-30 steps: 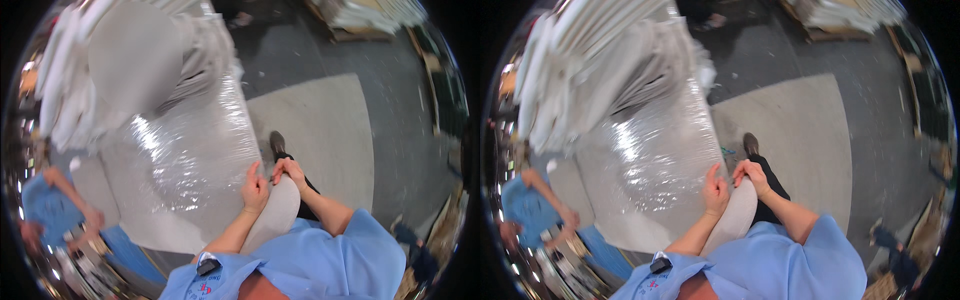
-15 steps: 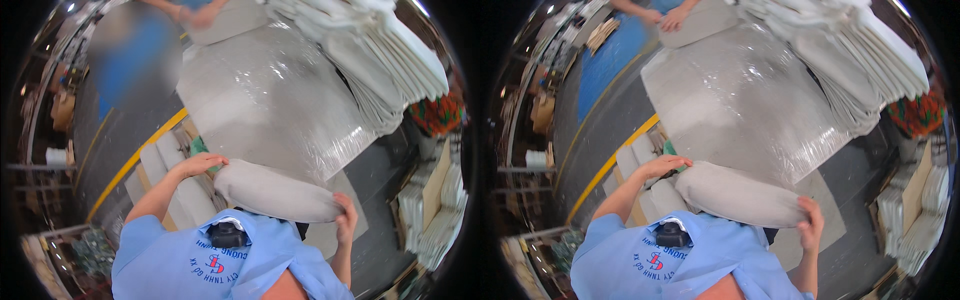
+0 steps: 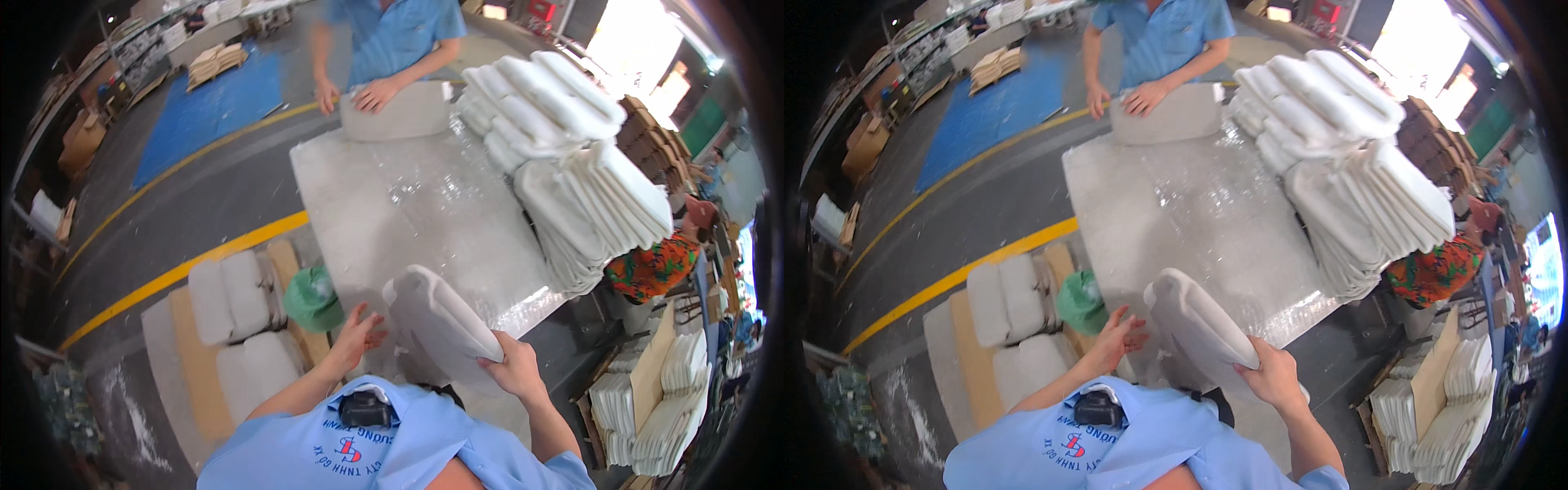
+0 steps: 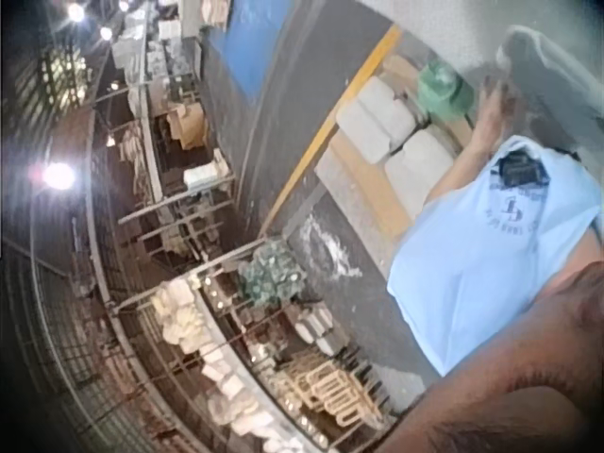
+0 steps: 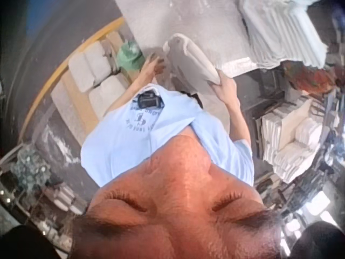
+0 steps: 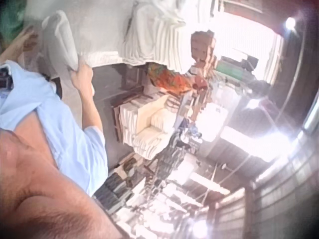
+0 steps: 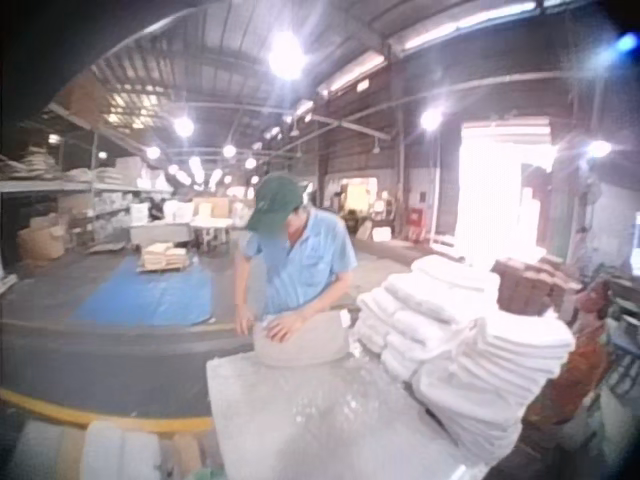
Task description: The person inserts white foam inserts into grey fabric covers at a work table. They align the foam, push it into the cover, and tuck the edges to fit. The finished items are placed on a nearby stack.
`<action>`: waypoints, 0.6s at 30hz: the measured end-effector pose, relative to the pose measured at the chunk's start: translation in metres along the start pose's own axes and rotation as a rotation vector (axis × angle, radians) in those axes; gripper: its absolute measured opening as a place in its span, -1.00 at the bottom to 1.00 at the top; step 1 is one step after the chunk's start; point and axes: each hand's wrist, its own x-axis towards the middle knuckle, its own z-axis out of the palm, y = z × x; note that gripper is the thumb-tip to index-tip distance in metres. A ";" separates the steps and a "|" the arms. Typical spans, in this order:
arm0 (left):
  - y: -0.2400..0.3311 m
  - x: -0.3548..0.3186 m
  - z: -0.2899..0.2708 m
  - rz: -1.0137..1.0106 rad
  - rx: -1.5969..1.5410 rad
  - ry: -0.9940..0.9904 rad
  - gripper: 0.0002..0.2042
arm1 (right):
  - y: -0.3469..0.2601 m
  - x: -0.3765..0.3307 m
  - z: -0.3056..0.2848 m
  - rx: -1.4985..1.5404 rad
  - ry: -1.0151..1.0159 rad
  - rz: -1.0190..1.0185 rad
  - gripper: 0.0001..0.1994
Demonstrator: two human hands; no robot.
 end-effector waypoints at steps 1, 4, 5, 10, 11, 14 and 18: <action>0.008 0.006 0.008 -0.014 0.038 -0.042 -0.14 | -0.001 -0.005 -0.006 0.075 0.036 0.059 -0.45; 0.010 0.029 0.066 -0.089 0.213 -0.213 -0.06 | 0.009 -0.018 0.000 0.381 0.303 0.099 -0.44; 0.007 0.037 0.090 -0.100 0.257 -0.260 -0.06 | 0.010 -0.023 0.002 0.477 0.395 0.100 -0.44; 0.063 0.099 0.141 0.327 0.092 -0.399 -0.22 | -0.031 -0.012 0.062 0.792 0.384 -0.113 -0.29; 0.069 0.104 0.167 0.179 -0.012 -0.412 -0.38 | -0.025 -0.016 0.070 0.909 0.314 -0.138 -0.27; 0.097 0.135 0.137 0.253 0.601 -0.676 -0.58 | -0.029 -0.012 0.073 1.124 0.306 -0.214 -0.26; 0.054 0.122 0.161 -0.137 0.874 -0.947 -0.59 | 0.024 -0.017 0.064 1.315 0.600 0.008 -0.24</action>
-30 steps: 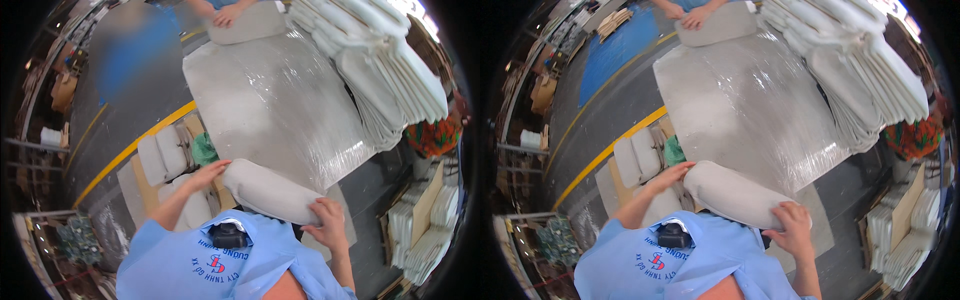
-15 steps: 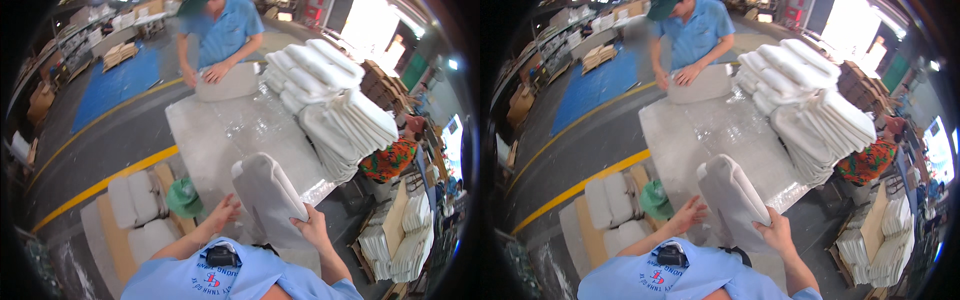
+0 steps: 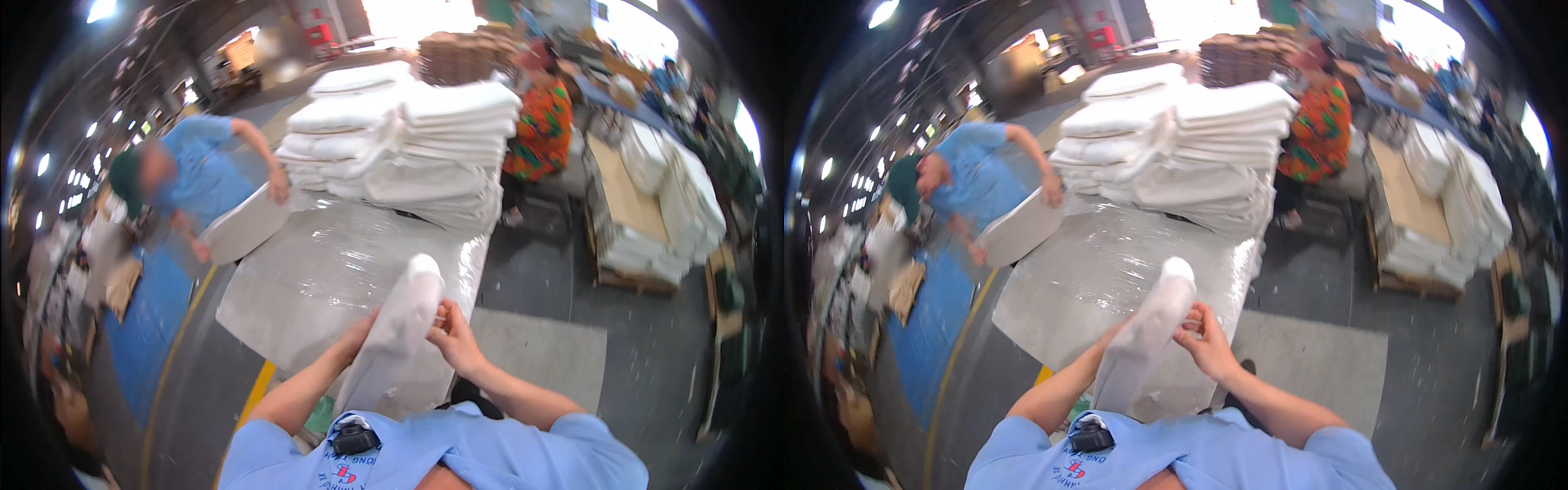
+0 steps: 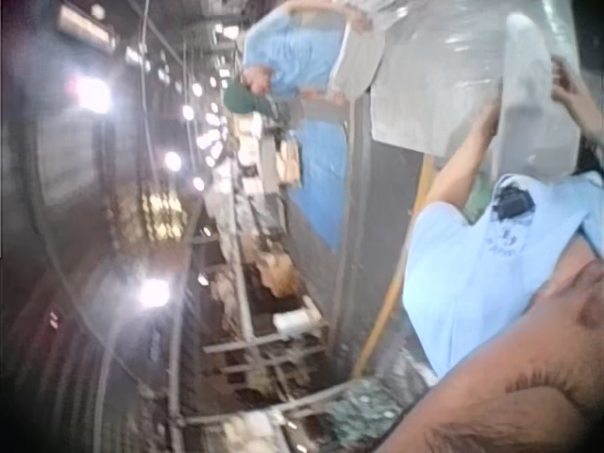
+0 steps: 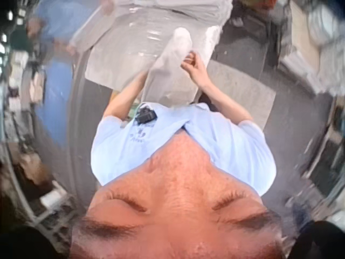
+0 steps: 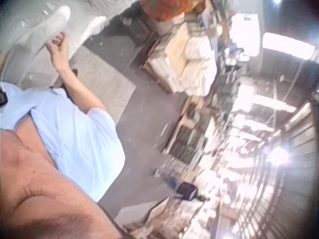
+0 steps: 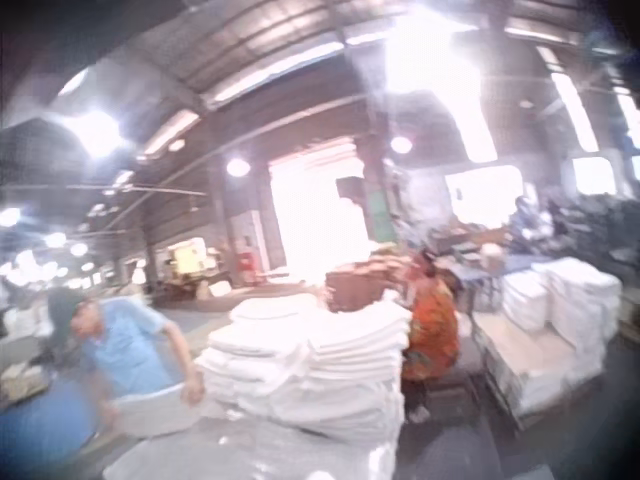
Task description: The person inserts white foam inserts into grey fabric covers at a work table. They align the foam, push it into the cover, and tuck the edges to fit. The finished items are placed on a nearby stack.
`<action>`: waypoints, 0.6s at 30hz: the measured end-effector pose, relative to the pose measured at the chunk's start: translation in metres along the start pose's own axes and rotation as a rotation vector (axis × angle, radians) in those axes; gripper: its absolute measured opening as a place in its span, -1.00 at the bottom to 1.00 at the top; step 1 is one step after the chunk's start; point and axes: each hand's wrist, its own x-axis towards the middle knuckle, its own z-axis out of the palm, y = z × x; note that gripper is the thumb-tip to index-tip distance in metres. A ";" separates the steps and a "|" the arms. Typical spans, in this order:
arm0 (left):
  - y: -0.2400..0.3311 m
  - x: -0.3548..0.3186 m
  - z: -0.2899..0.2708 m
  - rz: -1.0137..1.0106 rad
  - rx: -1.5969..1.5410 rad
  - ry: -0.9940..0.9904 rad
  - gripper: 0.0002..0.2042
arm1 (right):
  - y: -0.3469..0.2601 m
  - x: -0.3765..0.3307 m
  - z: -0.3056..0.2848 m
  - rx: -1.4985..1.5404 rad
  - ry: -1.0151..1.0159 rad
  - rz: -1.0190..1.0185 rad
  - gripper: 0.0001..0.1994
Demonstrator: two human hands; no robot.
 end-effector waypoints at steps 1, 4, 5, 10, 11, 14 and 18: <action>-0.007 -0.003 0.007 -0.080 0.019 -0.023 -0.60 | 0.004 -0.004 -0.008 -0.026 0.044 0.001 -0.23; -0.032 -0.011 0.023 -0.292 0.048 -0.074 -0.61 | 0.029 -0.030 -0.017 0.088 0.131 0.073 -0.18; -0.039 -0.013 0.028 -0.344 0.060 -0.079 -0.61 | 0.037 -0.037 -0.019 0.125 0.167 0.121 -0.16; -0.056 0.003 0.043 -0.472 0.139 -0.054 -0.63 | 0.065 -0.066 -0.037 0.187 0.355 0.137 -0.32; -0.057 0.008 0.043 -0.484 0.159 -0.041 -0.63 | 0.070 -0.071 -0.039 0.286 0.353 0.145 -0.35; -0.057 0.021 0.045 -0.507 0.221 0.007 -0.64 | 0.083 -0.078 -0.052 0.594 0.291 0.161 -0.50; -0.064 0.017 0.042 -0.533 0.292 0.105 -0.66 | 0.102 -0.086 -0.067 0.853 0.191 0.218 -0.76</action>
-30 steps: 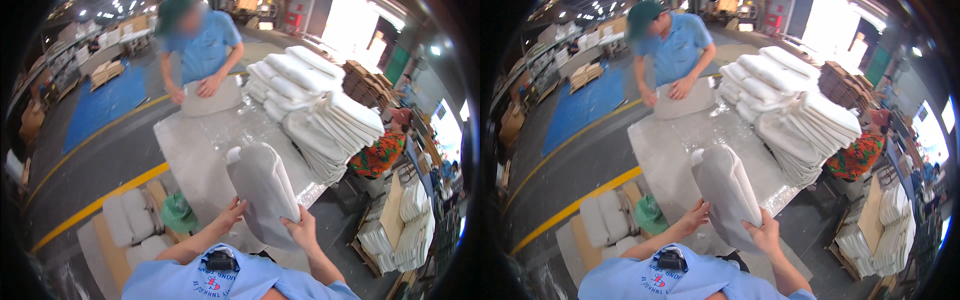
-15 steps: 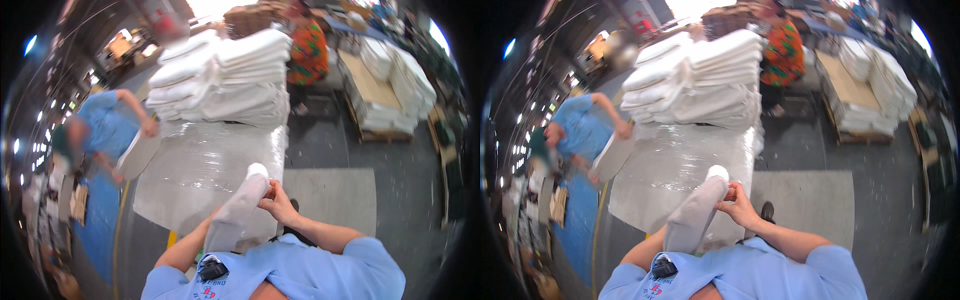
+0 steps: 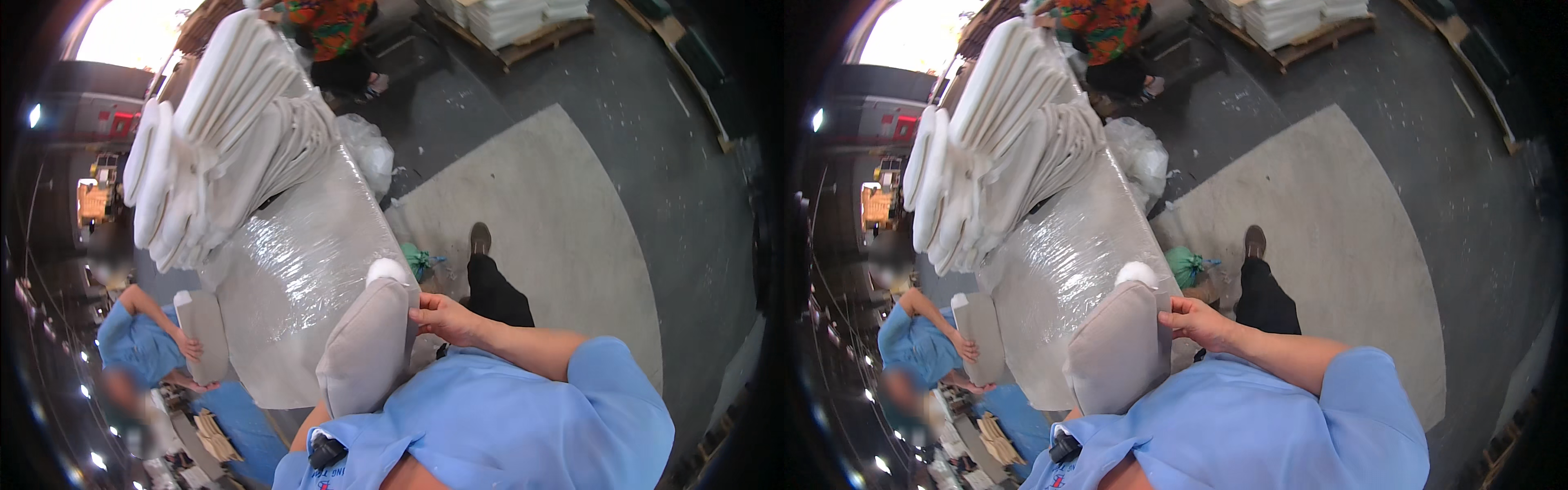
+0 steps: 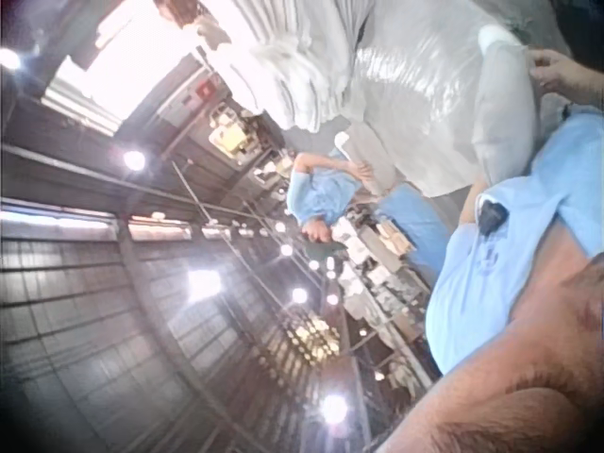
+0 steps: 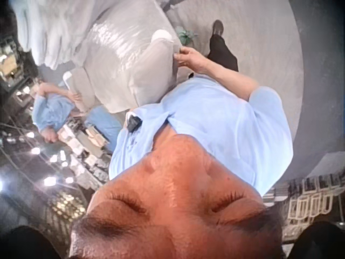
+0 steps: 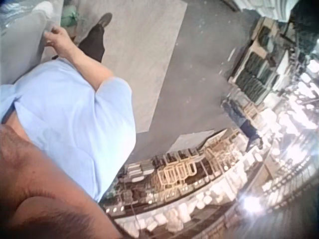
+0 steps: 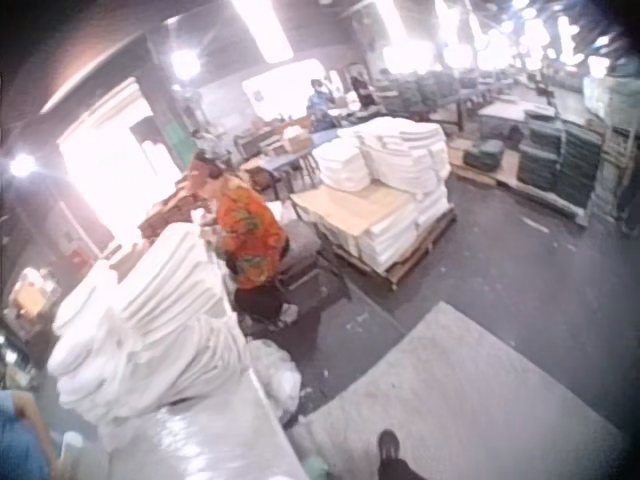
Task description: The person inserts white foam inserts into grey fabric covers at a work table. They align the foam, push it into the cover, and tuck the edges to fit. The finished items are placed on a nearby stack.
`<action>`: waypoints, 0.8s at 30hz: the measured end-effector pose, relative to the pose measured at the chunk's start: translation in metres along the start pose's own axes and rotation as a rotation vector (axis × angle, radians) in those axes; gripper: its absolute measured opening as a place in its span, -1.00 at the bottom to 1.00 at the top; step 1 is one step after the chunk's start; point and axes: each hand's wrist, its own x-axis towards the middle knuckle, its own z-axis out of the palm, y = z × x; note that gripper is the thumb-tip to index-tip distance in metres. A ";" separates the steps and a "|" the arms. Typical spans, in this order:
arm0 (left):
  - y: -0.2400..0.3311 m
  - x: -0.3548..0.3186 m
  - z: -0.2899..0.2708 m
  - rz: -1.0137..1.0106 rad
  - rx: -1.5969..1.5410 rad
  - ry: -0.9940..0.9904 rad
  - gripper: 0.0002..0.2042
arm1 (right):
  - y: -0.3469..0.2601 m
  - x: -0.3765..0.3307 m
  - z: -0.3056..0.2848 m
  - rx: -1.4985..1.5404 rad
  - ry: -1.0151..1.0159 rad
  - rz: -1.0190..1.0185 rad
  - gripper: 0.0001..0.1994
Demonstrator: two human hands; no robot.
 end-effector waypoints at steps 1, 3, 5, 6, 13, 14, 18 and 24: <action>0.000 0.003 0.001 0.004 0.009 0.029 -0.66 | 0.003 0.006 -0.011 0.014 0.001 0.008 -0.80; -0.008 -0.001 0.004 0.002 0.029 0.090 -0.67 | 0.016 0.013 -0.027 0.061 0.032 -0.030 -0.85; -0.013 0.001 0.008 0.021 0.046 0.153 -0.67 | 0.031 0.016 -0.036 0.049 0.068 -0.057 -0.88; -0.015 0.002 0.009 0.025 0.061 0.180 -0.68 | 0.038 0.018 -0.037 0.013 0.089 -0.069 -0.89; 0.028 0.054 0.016 0.433 0.403 0.312 -0.70 | 0.053 0.021 -0.052 -0.034 0.404 -0.214 -0.84; 0.054 0.071 0.016 0.443 0.371 0.267 -0.70 | 0.053 0.023 -0.053 -0.048 0.450 -0.239 -0.83; 0.181 0.104 0.069 0.316 0.294 -0.056 -0.73 | 0.058 0.033 -0.066 -0.012 0.431 -0.327 -0.82; 0.235 0.137 0.135 0.118 0.742 -0.677 -0.75 | 0.065 0.025 -0.074 -0.079 0.513 -0.309 -0.86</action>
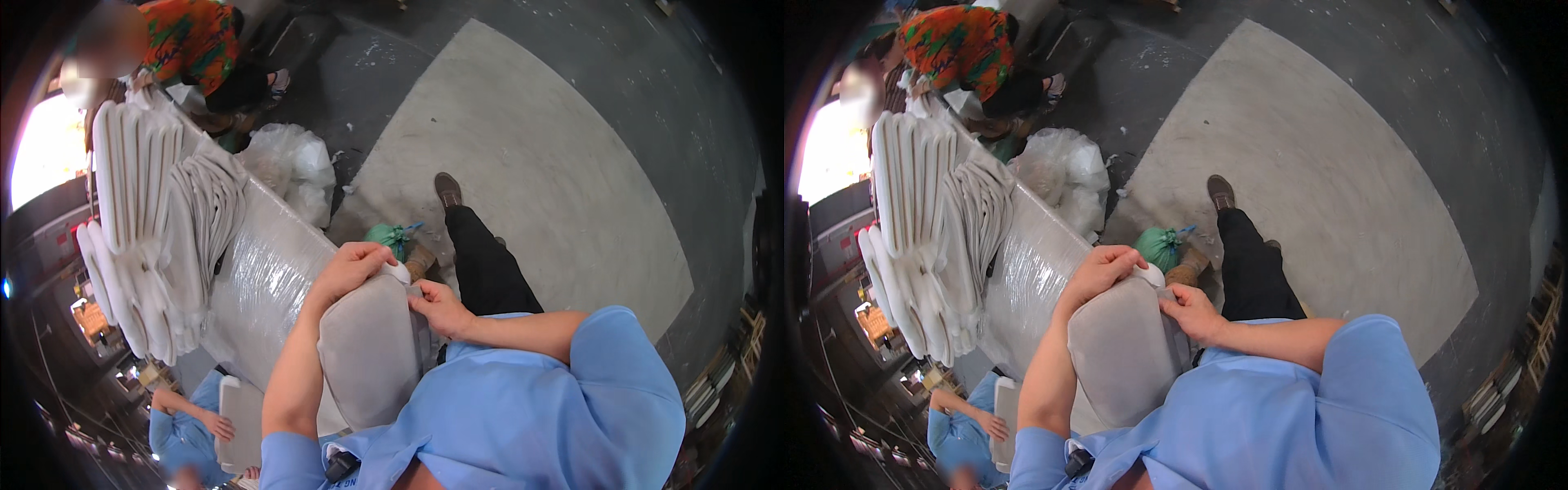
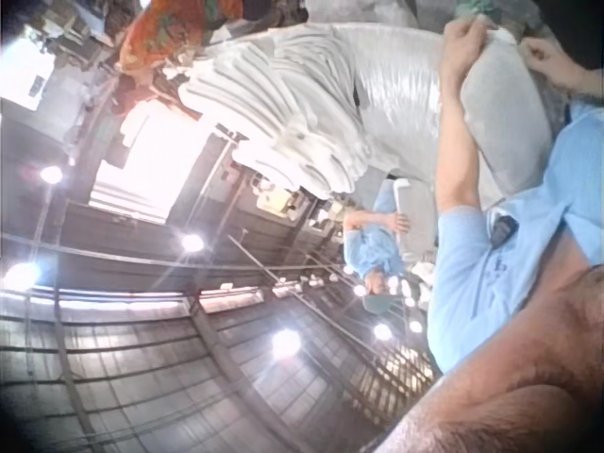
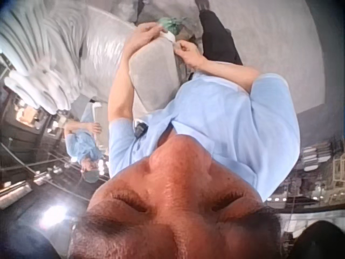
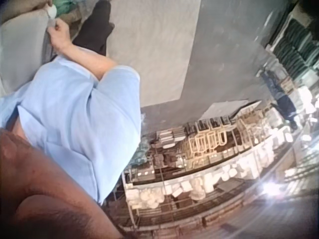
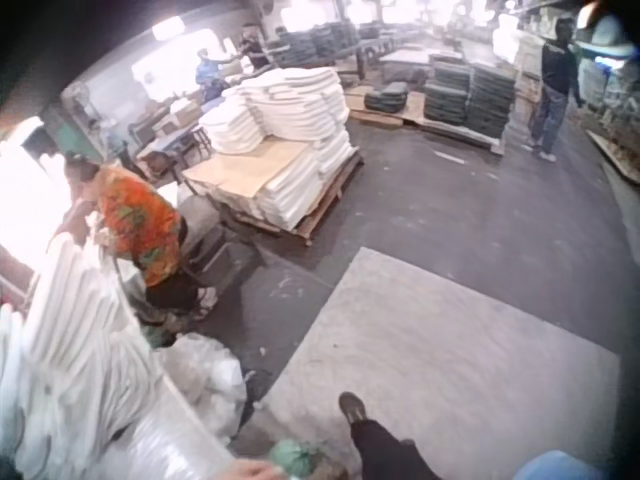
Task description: The person inserts white foam inserts into grey fabric covers at a work table. They align the foam, push it into the cover, and tuck the edges to fit. The finished items are placed on a nearby stack.
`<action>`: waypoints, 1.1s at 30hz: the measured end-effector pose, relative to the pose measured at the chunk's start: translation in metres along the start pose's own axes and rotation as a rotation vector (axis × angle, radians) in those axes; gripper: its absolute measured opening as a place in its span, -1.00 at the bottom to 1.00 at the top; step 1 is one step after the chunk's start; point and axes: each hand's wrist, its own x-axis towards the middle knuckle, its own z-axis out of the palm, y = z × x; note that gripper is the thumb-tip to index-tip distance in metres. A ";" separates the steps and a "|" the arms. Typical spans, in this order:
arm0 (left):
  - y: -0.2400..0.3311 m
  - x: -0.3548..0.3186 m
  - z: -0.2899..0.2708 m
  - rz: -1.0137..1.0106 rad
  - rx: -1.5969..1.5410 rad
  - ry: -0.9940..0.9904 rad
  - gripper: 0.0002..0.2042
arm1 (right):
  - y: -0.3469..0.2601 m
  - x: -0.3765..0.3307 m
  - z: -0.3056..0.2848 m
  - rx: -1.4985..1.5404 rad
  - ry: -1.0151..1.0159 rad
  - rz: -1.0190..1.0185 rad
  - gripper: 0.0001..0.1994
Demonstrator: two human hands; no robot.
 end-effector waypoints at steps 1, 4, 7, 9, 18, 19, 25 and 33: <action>0.005 0.006 0.004 0.010 0.104 -0.061 -0.76 | -0.001 -0.001 -0.004 -0.029 0.025 -0.036 -0.86; 0.001 0.017 0.013 0.020 0.164 -0.163 -0.79 | -0.007 -0.005 -0.007 -0.090 0.128 -0.079 -0.83; 0.015 0.017 0.016 -0.167 0.360 -0.175 -0.81 | -0.020 -0.006 -0.009 -0.107 0.232 -0.091 -0.78; 0.034 0.014 0.021 -0.178 0.489 -0.164 -0.79 | -0.025 -0.002 -0.010 -0.086 0.266 -0.090 -0.76; 0.030 0.027 0.014 -0.172 0.721 -0.221 -0.69 | -0.037 0.003 -0.003 -0.092 0.252 -0.101 -0.78; 0.033 0.031 0.013 -0.177 0.742 -0.260 -0.70 | -0.036 0.004 -0.003 -0.089 0.235 -0.117 -0.78; 0.044 0.051 0.017 -0.245 0.776 -0.448 -0.71 | -0.031 0.003 -0.012 -0.104 0.167 -0.121 -0.75; 0.021 0.064 0.033 -0.257 0.415 -0.302 -0.81 | -0.010 0.005 -0.013 0.238 0.192 0.131 -0.69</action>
